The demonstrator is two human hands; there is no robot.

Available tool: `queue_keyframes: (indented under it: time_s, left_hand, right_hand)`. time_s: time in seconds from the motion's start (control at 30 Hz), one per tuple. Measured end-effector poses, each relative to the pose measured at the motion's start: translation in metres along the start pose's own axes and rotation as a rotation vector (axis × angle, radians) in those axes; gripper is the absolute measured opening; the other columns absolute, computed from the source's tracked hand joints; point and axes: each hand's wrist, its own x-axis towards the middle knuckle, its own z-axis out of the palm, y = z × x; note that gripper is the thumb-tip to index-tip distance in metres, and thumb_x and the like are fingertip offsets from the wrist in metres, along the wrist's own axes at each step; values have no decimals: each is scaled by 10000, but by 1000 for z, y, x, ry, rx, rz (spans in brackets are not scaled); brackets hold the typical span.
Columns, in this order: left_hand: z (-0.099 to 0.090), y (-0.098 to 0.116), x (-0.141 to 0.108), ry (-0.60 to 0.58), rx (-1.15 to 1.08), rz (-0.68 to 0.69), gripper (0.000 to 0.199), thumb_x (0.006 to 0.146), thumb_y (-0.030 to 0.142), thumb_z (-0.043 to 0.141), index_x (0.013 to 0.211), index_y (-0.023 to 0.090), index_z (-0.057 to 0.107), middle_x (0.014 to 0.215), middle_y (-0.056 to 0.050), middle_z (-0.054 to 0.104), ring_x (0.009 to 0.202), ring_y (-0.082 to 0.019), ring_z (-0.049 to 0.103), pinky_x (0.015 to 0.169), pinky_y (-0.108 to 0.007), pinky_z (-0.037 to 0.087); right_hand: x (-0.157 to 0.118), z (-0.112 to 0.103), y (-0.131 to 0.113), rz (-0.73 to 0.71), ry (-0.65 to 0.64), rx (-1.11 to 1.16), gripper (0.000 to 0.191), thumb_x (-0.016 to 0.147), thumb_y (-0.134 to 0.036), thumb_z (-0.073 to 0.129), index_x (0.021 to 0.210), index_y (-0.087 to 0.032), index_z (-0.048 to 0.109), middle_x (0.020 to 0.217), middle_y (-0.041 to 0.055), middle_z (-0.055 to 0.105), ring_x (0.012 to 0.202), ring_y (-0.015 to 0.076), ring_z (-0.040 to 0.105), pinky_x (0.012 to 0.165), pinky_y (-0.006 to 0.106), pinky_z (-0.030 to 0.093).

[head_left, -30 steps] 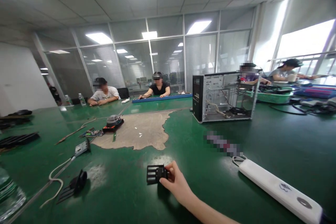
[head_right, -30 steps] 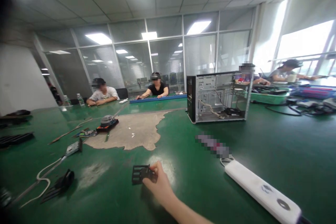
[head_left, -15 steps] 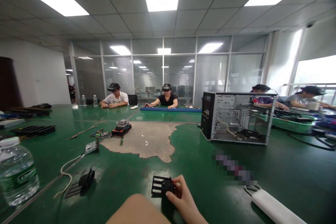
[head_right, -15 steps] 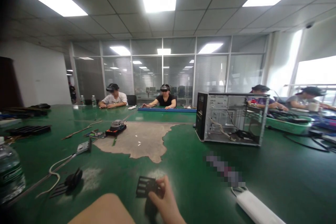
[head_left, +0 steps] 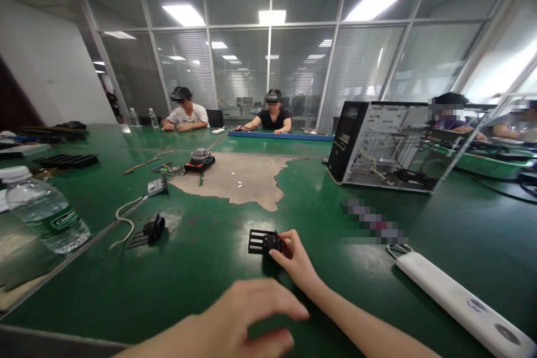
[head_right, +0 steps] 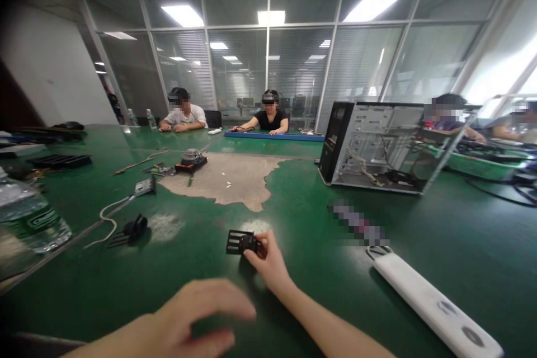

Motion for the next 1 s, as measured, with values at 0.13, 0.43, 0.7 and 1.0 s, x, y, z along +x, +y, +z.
queue_keyframes:
  time_s: [0.13, 0.43, 0.7, 1.0]
  left_hand:
    - [-27, -55, 37, 149, 287, -259, 619, 757, 276, 581, 1297, 229, 282, 1323, -98, 392, 1233, -258, 346, 1019, -488, 291]
    - [16, -107, 95, 107, 269, -88, 669, 609, 176, 657, 1190, 185, 327, 1162, -96, 484, 1090, -257, 460, 921, -428, 358]
    - [19, -121, 96, 174, 310, -53, 569, 611, 178, 640, 1109, 182, 364, 1057, -66, 505, 1002, -245, 480, 884, -396, 356]
    - [25, -134, 100, 213, 341, -30, 593, 610, 177, 618, 1139, 186, 352, 1100, -77, 501, 1037, -249, 457, 896, -389, 329]
  right_hand:
    - [1, 2, 0, -8, -24, -38, 305, 704, -267, 623, 867, -222, 369, 775, -17, 566, 732, 149, 580, 701, 305, 461]
    - [5, -2, 12, -54, 49, -68, 331, 671, -260, 644, 858, -226, 374, 798, -31, 543, 785, 143, 587, 752, 309, 470]
    - [17, -11, 11, -64, -31, -21, 242, 723, -336, 597, 820, -206, 418, 817, -29, 502, 690, 100, 554, 651, 261, 463]
    - [27, -28, 18, -41, -155, -82, 295, 670, -245, 663, 875, -207, 454, 853, -20, 528, 725, 107, 557, 708, 285, 469]
